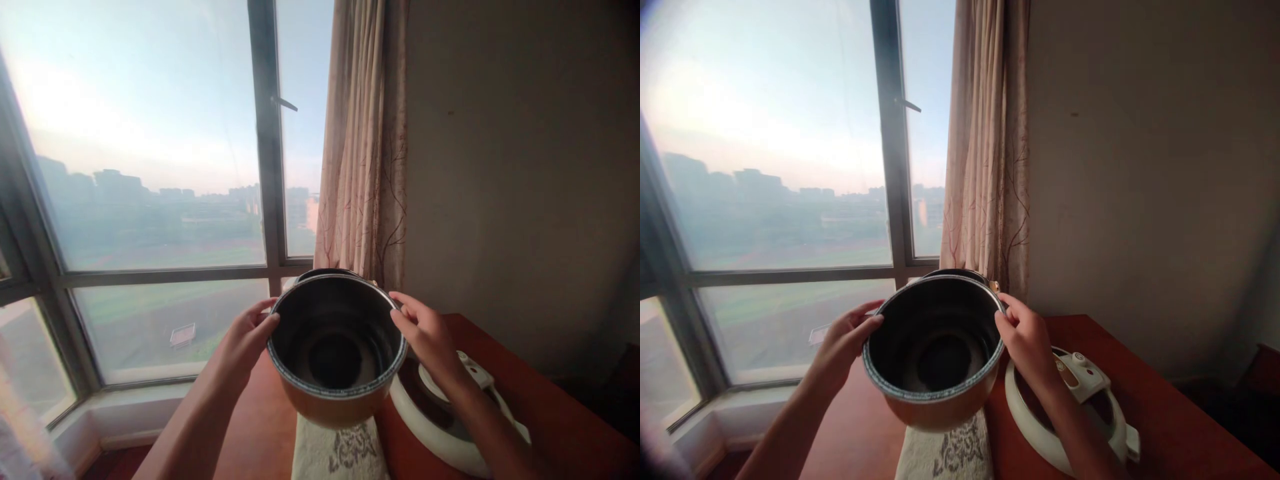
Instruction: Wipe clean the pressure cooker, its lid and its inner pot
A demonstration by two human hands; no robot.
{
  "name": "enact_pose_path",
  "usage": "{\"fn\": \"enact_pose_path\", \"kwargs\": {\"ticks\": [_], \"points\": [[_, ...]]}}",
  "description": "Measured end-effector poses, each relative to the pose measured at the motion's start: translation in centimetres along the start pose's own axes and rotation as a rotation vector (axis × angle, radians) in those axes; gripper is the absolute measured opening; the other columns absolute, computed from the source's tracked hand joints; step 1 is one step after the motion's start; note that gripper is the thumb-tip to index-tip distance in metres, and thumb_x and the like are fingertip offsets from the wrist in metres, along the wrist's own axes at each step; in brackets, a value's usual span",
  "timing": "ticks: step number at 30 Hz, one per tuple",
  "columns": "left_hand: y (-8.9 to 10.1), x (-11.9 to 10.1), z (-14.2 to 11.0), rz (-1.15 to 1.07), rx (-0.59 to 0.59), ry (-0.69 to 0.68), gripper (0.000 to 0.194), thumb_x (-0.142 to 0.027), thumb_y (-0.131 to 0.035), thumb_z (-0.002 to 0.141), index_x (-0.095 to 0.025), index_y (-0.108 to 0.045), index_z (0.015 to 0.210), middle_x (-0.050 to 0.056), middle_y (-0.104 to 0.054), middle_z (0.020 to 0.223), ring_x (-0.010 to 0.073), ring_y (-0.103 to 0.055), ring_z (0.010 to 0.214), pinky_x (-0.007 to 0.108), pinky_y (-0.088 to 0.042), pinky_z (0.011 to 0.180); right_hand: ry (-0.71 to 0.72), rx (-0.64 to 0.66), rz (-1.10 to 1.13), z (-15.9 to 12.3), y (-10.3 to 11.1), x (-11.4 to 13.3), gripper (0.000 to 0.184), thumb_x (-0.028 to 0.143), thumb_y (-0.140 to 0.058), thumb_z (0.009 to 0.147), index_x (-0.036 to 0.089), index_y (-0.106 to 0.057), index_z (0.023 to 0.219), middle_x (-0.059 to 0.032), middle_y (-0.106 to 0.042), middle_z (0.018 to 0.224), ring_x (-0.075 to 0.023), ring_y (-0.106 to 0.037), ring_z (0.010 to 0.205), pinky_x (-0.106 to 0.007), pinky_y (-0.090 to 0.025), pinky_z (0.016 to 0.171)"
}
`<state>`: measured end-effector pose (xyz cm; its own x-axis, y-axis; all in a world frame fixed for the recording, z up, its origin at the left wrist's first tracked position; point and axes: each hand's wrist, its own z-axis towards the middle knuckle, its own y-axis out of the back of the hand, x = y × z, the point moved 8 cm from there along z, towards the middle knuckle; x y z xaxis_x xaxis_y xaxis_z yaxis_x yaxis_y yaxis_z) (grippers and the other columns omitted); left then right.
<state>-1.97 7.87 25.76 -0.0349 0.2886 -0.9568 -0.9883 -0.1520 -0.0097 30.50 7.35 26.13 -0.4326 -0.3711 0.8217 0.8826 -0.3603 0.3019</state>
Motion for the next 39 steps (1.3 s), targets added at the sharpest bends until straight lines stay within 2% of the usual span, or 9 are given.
{"fn": "enact_pose_path", "kwargs": {"ticks": [2, 5, 9, 16, 23, 28, 32, 35, 39], "points": [[-0.6, -3.1, 2.3, -0.022, -0.018, -0.067, 0.061, -0.04, -0.078, 0.065, -0.009, -0.068, 0.117, -0.005, -0.058, 0.053, 0.0072, -0.042, 0.043, 0.018, -0.027, 0.043, 0.087, -0.02, -0.03, 3.6, 0.6, 2.4, 0.053, 0.039, -0.054, 0.081, 0.009, -0.066, 0.123, 0.0075, -0.043, 0.06, -0.0137, -0.047, 0.06, -0.028, -0.041, 0.065], [-1.5, -6.3, 5.7, -0.013, -0.007, -0.171, 0.057, -0.034, -0.074, 0.062, -0.007, -0.069, 0.113, -0.005, -0.059, 0.052, 0.0059, -0.04, 0.042, 0.017, -0.025, 0.04, 0.21, -0.07, -0.075, 8.0, 1.1, 4.8, 0.053, 0.035, -0.055, 0.078, 0.009, -0.067, 0.123, 0.0081, -0.043, 0.056, -0.0132, -0.047, 0.057, -0.027, -0.04, 0.064], [-2.7, -7.6, 10.0, 0.106, 0.035, -0.245, 0.049, -0.029, -0.065, 0.064, -0.008, -0.072, 0.107, -0.003, -0.062, 0.054, 0.0092, -0.049, 0.046, 0.018, -0.035, 0.044, 0.227, -0.123, -0.201, 12.4, 0.9, 5.5, 0.051, 0.031, -0.053, 0.076, 0.009, -0.07, 0.119, 0.0056, -0.05, 0.055, -0.0144, -0.05, 0.059, -0.027, -0.04, 0.064], [-3.0, -5.2, 16.9, 0.443, -0.03, -0.32, 0.051, -0.025, -0.056, 0.068, -0.007, -0.07, 0.114, 0.001, -0.067, 0.061, 0.0114, -0.053, 0.049, 0.02, -0.038, 0.045, 0.177, -0.131, -0.34, 16.8, -1.4, 3.8, 0.05, 0.023, -0.052, 0.077, 0.007, -0.069, 0.122, 0.0003, -0.062, 0.061, -0.0172, -0.058, 0.065, -0.028, -0.045, 0.069], [-3.3, -3.1, 21.0, 0.699, -0.11, -0.326, 0.043, -0.027, -0.058, 0.076, -0.012, -0.073, 0.113, 0.005, -0.074, 0.076, 0.0166, -0.065, 0.064, 0.025, -0.051, 0.062, 0.122, -0.122, -0.447, 19.7, -3.6, 1.1, 0.045, 0.019, -0.053, 0.079, 0.009, -0.07, 0.12, -0.0071, -0.073, 0.078, -0.0208, -0.065, 0.077, -0.03, -0.05, 0.076], [-3.8, -2.0, 22.5, 0.897, -0.112, -0.296, 0.045, -0.029, -0.057, 0.08, -0.016, -0.071, 0.12, 0.009, -0.076, 0.095, 0.0217, -0.07, 0.082, 0.03, -0.053, 0.074, 0.087, -0.088, -0.533, 21.0, -5.0, -0.7, 0.042, 0.017, -0.054, 0.082, 0.013, -0.069, 0.121, -0.0086, -0.075, 0.09, -0.0208, -0.068, 0.086, -0.029, -0.05, 0.079], [-4.0, -0.8, 22.8, 1.048, -0.082, -0.25, 0.048, -0.027, -0.058, 0.079, -0.019, -0.069, 0.125, 0.012, -0.076, 0.106, 0.0268, -0.07, 0.096, 0.034, -0.053, 0.083, 0.066, -0.04, -0.617, 20.9, -6.1, -2.3, 0.031, 0.018, -0.056, 0.083, 0.019, -0.074, 0.108, -0.0069, -0.076, 0.09, -0.0211, -0.069, 0.086, -0.027, -0.049, 0.075], [-4.3, 0.3, 22.5, 1.156, -0.023, -0.217, 0.043, -0.025, -0.058, 0.077, -0.022, -0.073, 0.116, 0.013, -0.076, 0.107, 0.0311, -0.069, 0.1, 0.038, -0.054, 0.085, 0.051, 0.006, -0.678, 20.7, -7.1, -3.3, 0.02, 0.021, -0.059, 0.085, 0.02, -0.075, 0.097, -0.0068, -0.076, 0.09, -0.0225, -0.069, 0.09, -0.029, -0.049, 0.077], [-4.6, 2.2, 21.8, 1.268, 0.064, -0.15, 0.032, -0.024, -0.058, 0.076, -0.022, -0.077, 0.101, 0.013, -0.077, 0.099, 0.0315, -0.071, 0.097, 0.038, -0.055, 0.082, 0.018, 0.102, -0.735, 20.2, -8.5, -4.7, 0.019, 0.034, -0.063, 0.092, 0.017, -0.07, 0.1, -0.0063, -0.072, 0.101, -0.0201, -0.067, 0.094, -0.035, -0.053, 0.083]]}}
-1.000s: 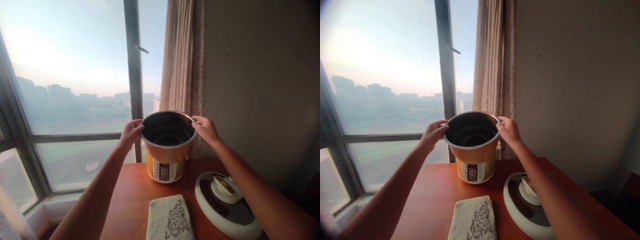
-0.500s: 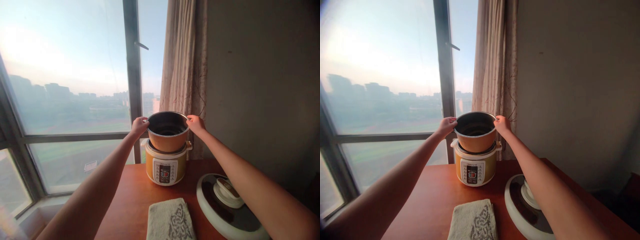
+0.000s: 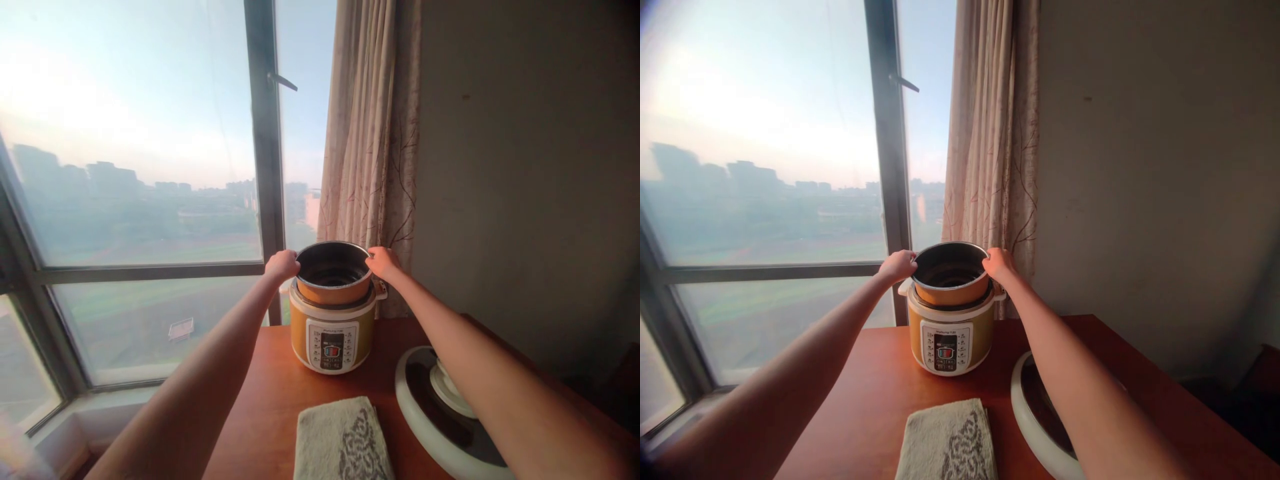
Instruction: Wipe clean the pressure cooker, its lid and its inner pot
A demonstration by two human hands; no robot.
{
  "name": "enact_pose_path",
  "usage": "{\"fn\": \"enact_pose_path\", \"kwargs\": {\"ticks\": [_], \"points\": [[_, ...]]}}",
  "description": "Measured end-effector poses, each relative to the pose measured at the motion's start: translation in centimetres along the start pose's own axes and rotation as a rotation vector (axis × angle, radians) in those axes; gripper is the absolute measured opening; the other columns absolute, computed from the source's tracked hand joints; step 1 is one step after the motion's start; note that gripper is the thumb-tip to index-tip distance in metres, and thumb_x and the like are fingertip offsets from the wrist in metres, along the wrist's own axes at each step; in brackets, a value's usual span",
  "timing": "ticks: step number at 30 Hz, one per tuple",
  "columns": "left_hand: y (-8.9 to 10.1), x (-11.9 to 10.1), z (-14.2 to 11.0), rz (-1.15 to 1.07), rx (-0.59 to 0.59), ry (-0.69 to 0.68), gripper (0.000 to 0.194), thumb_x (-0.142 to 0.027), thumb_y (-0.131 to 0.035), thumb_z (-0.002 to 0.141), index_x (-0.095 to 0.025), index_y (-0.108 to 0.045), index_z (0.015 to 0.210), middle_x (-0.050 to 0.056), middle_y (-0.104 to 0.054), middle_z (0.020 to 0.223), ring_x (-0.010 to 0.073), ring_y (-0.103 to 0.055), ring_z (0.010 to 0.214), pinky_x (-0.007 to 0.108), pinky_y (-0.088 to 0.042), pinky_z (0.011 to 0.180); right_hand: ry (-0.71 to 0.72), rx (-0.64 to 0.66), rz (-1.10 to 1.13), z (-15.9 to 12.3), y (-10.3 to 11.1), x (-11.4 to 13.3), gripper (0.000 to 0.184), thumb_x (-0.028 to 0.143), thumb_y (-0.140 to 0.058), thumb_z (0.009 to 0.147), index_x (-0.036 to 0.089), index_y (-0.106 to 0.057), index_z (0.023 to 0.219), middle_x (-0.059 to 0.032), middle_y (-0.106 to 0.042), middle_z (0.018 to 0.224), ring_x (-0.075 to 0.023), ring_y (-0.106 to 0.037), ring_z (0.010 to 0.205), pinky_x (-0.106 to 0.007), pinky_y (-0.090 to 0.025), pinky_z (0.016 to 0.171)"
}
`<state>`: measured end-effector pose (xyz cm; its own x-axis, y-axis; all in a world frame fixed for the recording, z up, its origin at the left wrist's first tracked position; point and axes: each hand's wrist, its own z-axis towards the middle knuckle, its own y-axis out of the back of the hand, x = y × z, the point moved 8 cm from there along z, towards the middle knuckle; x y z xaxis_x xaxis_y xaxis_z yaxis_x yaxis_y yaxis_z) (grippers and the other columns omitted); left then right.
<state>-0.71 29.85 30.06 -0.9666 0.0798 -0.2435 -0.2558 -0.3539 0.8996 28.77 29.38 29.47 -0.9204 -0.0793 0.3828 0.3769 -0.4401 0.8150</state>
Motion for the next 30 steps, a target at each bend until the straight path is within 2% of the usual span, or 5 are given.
{"fn": "enact_pose_path", "kwargs": {"ticks": [4, 9, 15, 23, 30], "points": [[-1.8, 0.5, -0.6, 0.056, 0.081, 0.006, 0.024, -0.027, -0.061, 0.08, -0.024, -0.076, 0.099, 0.01, -0.076, 0.097, 0.0271, -0.071, 0.098, 0.034, -0.055, 0.083, -0.009, 0.09, -0.04, -0.7, -2.0, -0.6, 0.027, 0.04, -0.062, 0.095, 0.018, -0.065, 0.11, -0.006, -0.067, 0.113, -0.0196, -0.066, 0.099, -0.04, -0.055, 0.087], [-3.6, 0.7, -1.5, 0.102, 0.167, 0.0, 0.027, -0.039, -0.061, 0.092, -0.017, -0.07, 0.105, 0.01, -0.073, 0.105, 0.0222, -0.069, 0.099, 0.041, -0.055, 0.087, -0.019, 0.171, -0.072, -2.0, -4.2, -1.5, 0.027, 0.039, -0.062, 0.095, 0.018, -0.065, 0.111, -0.0062, -0.067, 0.114, -0.0201, -0.066, 0.101, -0.04, -0.055, 0.088], [-4.8, 0.8, -2.5, 0.145, 0.216, 0.027, 0.031, -0.043, -0.06, 0.094, -0.017, -0.068, 0.108, 0.008, -0.072, 0.11, 0.0217, -0.068, 0.101, 0.043, -0.055, 0.089, -0.03, 0.222, -0.097, -3.3, -5.7, -2.3, 0.026, 0.039, -0.062, 0.095, 0.018, -0.065, 0.111, -0.0062, -0.067, 0.114, -0.0201, -0.066, 0.101, -0.041, -0.055, 0.088], [-4.7, 0.9, -2.8, 0.136, 0.212, 0.051, 0.029, -0.039, -0.059, 0.092, -0.017, -0.07, 0.109, 0.012, -0.072, 0.114, 0.0243, -0.069, 0.103, 0.042, -0.055, 0.086, -0.039, 0.26, -0.098, -3.6, -6.2, -2.5, 0.028, 0.038, -0.061, 0.095, 0.018, -0.064, 0.115, -0.0068, -0.065, 0.118, -0.0206, -0.065, 0.102, -0.041, -0.055, 0.088], [-4.6, 1.0, -3.5, 0.099, 0.179, 0.049, 0.033, -0.026, -0.055, 0.082, -0.025, -0.074, 0.108, 0.014, -0.075, 0.111, 0.0299, -0.071, 0.103, 0.037, -0.055, 0.08, -0.043, 0.243, -0.091, -4.9, -5.1, -2.3, 0.026, 0.04, -0.057, 0.095, 0.019, -0.069, 0.104, -0.0077, -0.071, 0.106, -0.0208, -0.067, 0.097, -0.036, -0.053, 0.083]]}}
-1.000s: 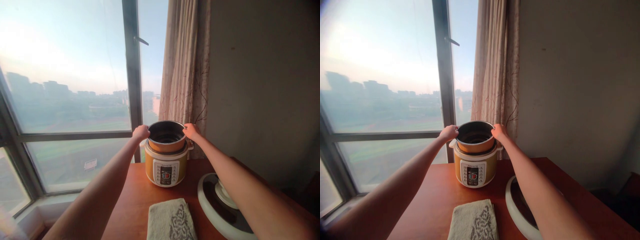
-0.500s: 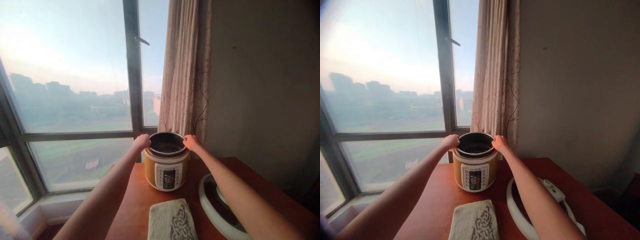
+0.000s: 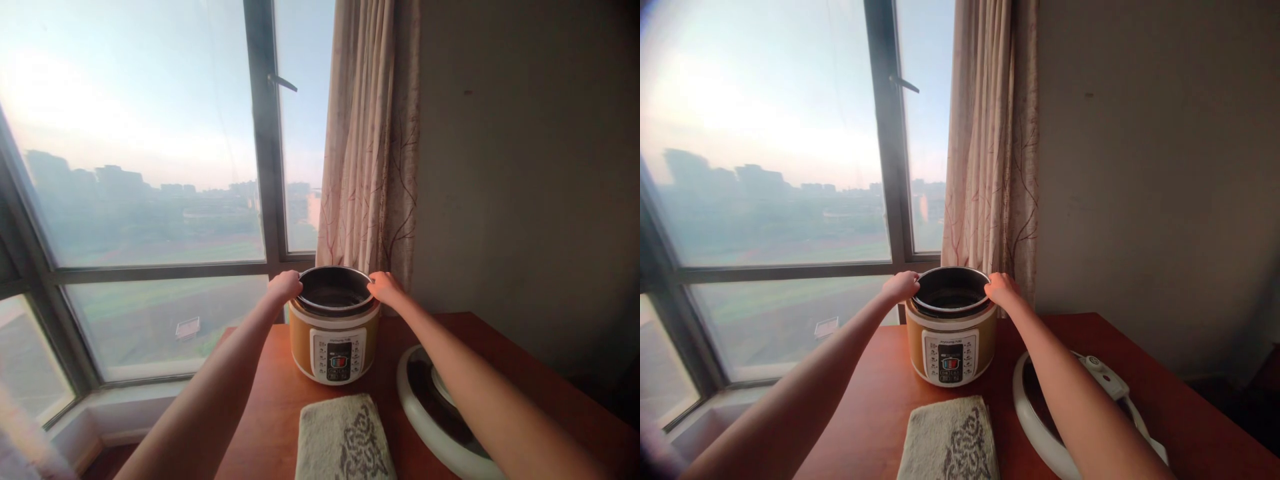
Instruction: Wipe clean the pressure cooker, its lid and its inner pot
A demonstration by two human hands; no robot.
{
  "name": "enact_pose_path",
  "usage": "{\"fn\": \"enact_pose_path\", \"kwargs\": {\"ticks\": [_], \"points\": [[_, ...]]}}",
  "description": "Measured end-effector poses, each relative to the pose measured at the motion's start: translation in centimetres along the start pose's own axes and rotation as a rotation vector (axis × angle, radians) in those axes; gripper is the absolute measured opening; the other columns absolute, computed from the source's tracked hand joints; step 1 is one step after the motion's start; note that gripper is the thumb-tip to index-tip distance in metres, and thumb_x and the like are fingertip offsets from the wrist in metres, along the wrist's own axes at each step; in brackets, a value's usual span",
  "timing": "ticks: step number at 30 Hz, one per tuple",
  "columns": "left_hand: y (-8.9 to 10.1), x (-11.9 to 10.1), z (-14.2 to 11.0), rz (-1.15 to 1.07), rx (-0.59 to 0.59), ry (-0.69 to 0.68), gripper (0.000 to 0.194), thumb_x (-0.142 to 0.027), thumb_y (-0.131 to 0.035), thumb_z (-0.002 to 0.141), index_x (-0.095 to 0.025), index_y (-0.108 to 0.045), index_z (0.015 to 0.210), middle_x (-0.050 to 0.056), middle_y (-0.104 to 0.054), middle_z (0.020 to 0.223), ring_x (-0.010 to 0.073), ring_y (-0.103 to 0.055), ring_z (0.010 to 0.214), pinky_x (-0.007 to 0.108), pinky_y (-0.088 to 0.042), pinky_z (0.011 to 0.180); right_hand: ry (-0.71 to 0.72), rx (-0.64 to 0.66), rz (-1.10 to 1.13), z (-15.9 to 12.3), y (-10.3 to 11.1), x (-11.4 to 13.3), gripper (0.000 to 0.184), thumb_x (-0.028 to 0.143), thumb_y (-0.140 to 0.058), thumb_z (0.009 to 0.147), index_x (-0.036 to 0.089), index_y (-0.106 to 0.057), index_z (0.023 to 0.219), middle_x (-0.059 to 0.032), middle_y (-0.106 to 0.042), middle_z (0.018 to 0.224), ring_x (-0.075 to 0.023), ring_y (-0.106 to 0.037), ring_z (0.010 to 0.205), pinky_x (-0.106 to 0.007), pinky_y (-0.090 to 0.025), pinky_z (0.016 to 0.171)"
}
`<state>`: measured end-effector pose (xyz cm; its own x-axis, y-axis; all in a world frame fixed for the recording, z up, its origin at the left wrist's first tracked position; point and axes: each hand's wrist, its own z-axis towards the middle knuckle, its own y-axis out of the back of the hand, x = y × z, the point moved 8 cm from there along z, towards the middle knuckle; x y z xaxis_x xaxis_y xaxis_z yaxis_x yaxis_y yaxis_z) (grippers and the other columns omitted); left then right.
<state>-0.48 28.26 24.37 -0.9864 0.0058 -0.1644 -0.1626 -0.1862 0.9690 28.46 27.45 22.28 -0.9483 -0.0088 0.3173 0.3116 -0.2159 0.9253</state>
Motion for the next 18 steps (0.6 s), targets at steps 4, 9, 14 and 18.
{"fn": "enact_pose_path", "kwargs": {"ticks": [4, 9, 14, 18], "points": [[0.0, 0.0, -0.7, -0.016, -0.016, -0.011, 0.034, -0.026, -0.052, 0.08, -0.025, -0.075, 0.104, 0.014, -0.076, 0.108, 0.0302, -0.072, 0.099, 0.036, -0.055, 0.078, 0.003, -0.023, 0.003, -1.1, 0.5, -0.1, 0.024, 0.031, -0.053, 0.089, 0.023, -0.075, 0.096, -0.009, -0.075, 0.101, -0.0234, -0.069, 0.095, -0.028, -0.047, 0.072], [0.1, -0.2, -1.7, -0.04, -0.05, -0.023, 0.035, -0.026, -0.049, 0.081, -0.025, -0.076, 0.103, 0.013, -0.077, 0.108, 0.029, -0.072, 0.098, 0.035, -0.054, 0.079, -0.01, -0.042, -0.01, -2.5, 0.9, -0.3, 0.027, 0.029, -0.051, 0.084, 0.023, -0.075, 0.096, -0.0106, -0.075, 0.101, -0.0252, -0.069, 0.095, -0.028, -0.045, 0.069], [0.1, 0.0, -3.0, -0.087, -0.084, -0.008, 0.038, -0.027, -0.049, 0.082, -0.027, -0.075, 0.11, 0.01, -0.077, 0.109, 0.0261, -0.071, 0.102, 0.031, -0.052, 0.083, -0.006, -0.047, -0.016, -3.9, 1.2, -0.4, 0.027, 0.028, -0.052, 0.083, 0.023, -0.075, 0.094, -0.0127, -0.075, 0.1, -0.0272, -0.07, 0.093, -0.03, -0.045, 0.069], [0.1, 0.3, -4.0, -0.139, -0.094, 0.008, 0.041, -0.029, -0.048, 0.084, -0.028, -0.074, 0.116, 0.009, -0.077, 0.112, 0.0258, -0.07, 0.104, 0.031, -0.052, 0.083, 0.009, -0.048, -0.009, -4.7, 1.5, -0.4, 0.026, 0.027, -0.051, 0.083, 0.022, -0.075, 0.092, -0.0133, -0.076, 0.097, -0.0273, -0.07, 0.092, -0.03, -0.044, 0.068]]}}
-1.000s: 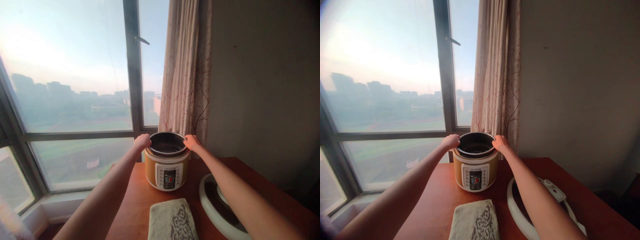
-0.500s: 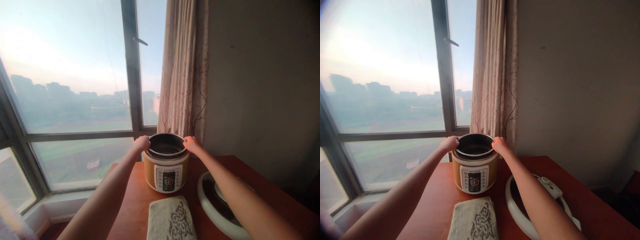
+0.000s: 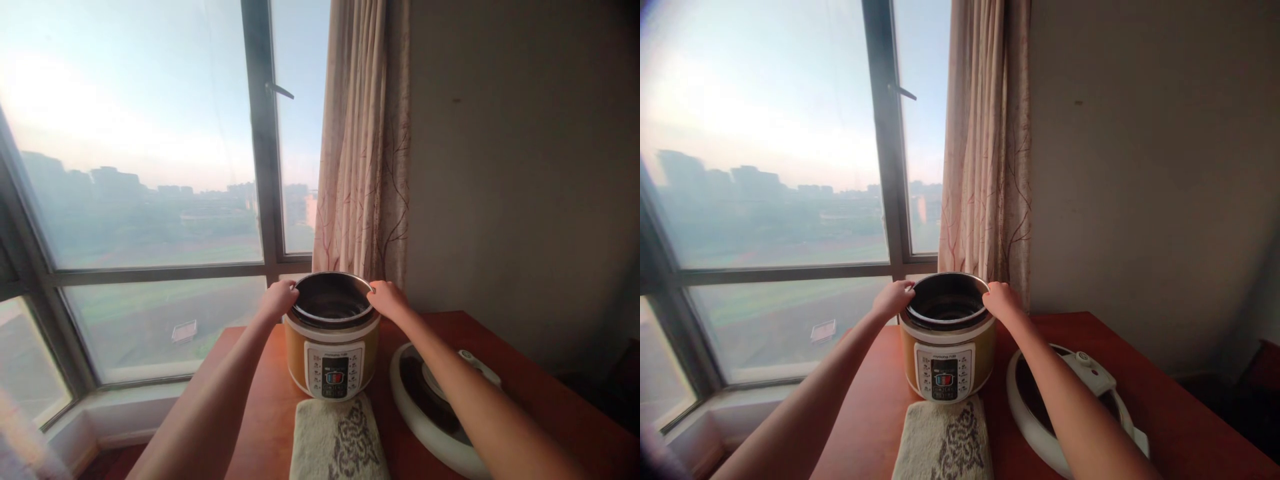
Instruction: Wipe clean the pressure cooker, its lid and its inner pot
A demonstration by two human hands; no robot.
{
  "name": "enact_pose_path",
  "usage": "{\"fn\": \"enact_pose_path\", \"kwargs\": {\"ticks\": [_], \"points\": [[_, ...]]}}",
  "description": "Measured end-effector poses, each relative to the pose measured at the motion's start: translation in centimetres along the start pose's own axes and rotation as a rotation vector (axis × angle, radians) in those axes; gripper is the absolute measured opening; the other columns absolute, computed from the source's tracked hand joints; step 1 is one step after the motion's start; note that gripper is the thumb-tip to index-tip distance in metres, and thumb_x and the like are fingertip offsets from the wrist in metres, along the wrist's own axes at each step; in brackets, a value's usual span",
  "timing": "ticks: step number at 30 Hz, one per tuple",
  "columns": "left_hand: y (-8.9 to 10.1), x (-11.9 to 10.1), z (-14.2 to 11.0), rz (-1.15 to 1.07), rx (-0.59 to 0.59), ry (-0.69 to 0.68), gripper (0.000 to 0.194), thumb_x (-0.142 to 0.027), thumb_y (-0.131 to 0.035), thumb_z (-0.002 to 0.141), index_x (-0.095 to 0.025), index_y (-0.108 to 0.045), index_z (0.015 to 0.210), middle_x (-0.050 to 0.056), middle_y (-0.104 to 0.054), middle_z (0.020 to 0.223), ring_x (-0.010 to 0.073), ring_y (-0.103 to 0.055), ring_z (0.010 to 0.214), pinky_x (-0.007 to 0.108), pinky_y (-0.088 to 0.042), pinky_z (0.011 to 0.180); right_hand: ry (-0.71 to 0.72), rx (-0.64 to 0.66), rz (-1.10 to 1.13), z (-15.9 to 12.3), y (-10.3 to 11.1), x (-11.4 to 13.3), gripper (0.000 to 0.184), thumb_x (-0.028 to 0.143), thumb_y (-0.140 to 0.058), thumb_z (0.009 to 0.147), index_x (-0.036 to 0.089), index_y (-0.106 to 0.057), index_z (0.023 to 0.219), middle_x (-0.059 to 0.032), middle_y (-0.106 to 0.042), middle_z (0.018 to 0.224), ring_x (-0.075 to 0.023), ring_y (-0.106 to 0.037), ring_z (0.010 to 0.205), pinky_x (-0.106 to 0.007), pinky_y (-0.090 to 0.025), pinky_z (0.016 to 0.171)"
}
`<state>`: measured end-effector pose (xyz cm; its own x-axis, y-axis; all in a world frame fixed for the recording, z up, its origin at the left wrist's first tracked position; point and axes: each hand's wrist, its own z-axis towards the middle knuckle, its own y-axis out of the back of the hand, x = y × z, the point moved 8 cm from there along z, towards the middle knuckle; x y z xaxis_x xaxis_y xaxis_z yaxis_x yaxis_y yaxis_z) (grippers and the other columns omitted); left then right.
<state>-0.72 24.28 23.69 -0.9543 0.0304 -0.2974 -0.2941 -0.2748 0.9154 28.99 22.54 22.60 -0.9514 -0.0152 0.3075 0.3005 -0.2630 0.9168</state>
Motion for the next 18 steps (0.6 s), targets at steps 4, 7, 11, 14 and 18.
{"fn": "enact_pose_path", "kwargs": {"ticks": [4, 7, 11, 14, 18], "points": [[0.2, 0.2, -0.3, -0.038, -0.01, 0.005, 0.041, -0.03, -0.049, 0.083, -0.027, -0.074, 0.116, 0.011, -0.077, 0.113, 0.0275, -0.071, 0.103, 0.033, -0.052, 0.082, 0.005, -0.005, 0.012, -0.3, 0.2, 0.0, 0.026, 0.025, -0.051, 0.082, 0.021, -0.075, 0.092, -0.0143, -0.075, 0.097, -0.0277, -0.07, 0.091, -0.03, -0.044, 0.068], [0.1, 0.4, -0.2, -0.068, -0.021, 0.009, 0.039, -0.031, -0.051, 0.082, -0.027, -0.075, 0.113, 0.011, -0.077, 0.111, 0.0284, -0.071, 0.102, 0.033, -0.051, 0.082, 0.002, -0.014, 0.024, -0.3, 0.2, 0.0, 0.026, 0.024, -0.052, 0.081, 0.021, -0.075, 0.092, -0.0143, -0.076, 0.096, -0.028, -0.07, 0.09, -0.03, -0.043, 0.067], [0.2, 0.7, -0.4, -0.129, -0.081, 0.042, 0.039, -0.036, -0.054, 0.082, -0.025, -0.075, 0.113, 0.012, -0.077, 0.109, 0.0297, -0.07, 0.1, 0.034, -0.05, 0.08, 0.011, -0.034, 0.062, 0.0, 0.1, -0.3, 0.023, 0.025, -0.054, 0.081, 0.023, -0.076, 0.089, -0.0111, -0.076, 0.091, -0.0263, -0.07, 0.088, -0.028, -0.042, 0.066], [0.6, 1.1, -1.1, -0.203, -0.18, 0.063, 0.04, -0.04, -0.051, 0.086, -0.024, -0.074, 0.115, 0.01, -0.077, 0.098, 0.0271, -0.07, 0.09, 0.032, -0.049, 0.075, 0.03, -0.05, 0.119, 0.3, -0.1, -0.7, 0.025, 0.028, -0.054, 0.083, 0.023, -0.076, 0.094, -0.0084, -0.076, 0.088, -0.0242, -0.069, 0.085, -0.027, -0.042, 0.066], [1.0, 2.4, -3.6, -0.329, -0.351, 0.092, 0.045, -0.036, -0.038, 0.093, -0.022, -0.066, 0.125, 0.002, -0.069, 0.076, 0.0189, -0.065, 0.071, 0.026, -0.046, 0.066, 0.069, -0.082, 0.231, 0.3, -0.1, -1.7, 0.039, 0.031, -0.052, 0.087, 0.02, -0.071, 0.119, -0.0057, -0.076, 0.087, -0.02, -0.069, 0.083, -0.025, -0.045, 0.071]]}}
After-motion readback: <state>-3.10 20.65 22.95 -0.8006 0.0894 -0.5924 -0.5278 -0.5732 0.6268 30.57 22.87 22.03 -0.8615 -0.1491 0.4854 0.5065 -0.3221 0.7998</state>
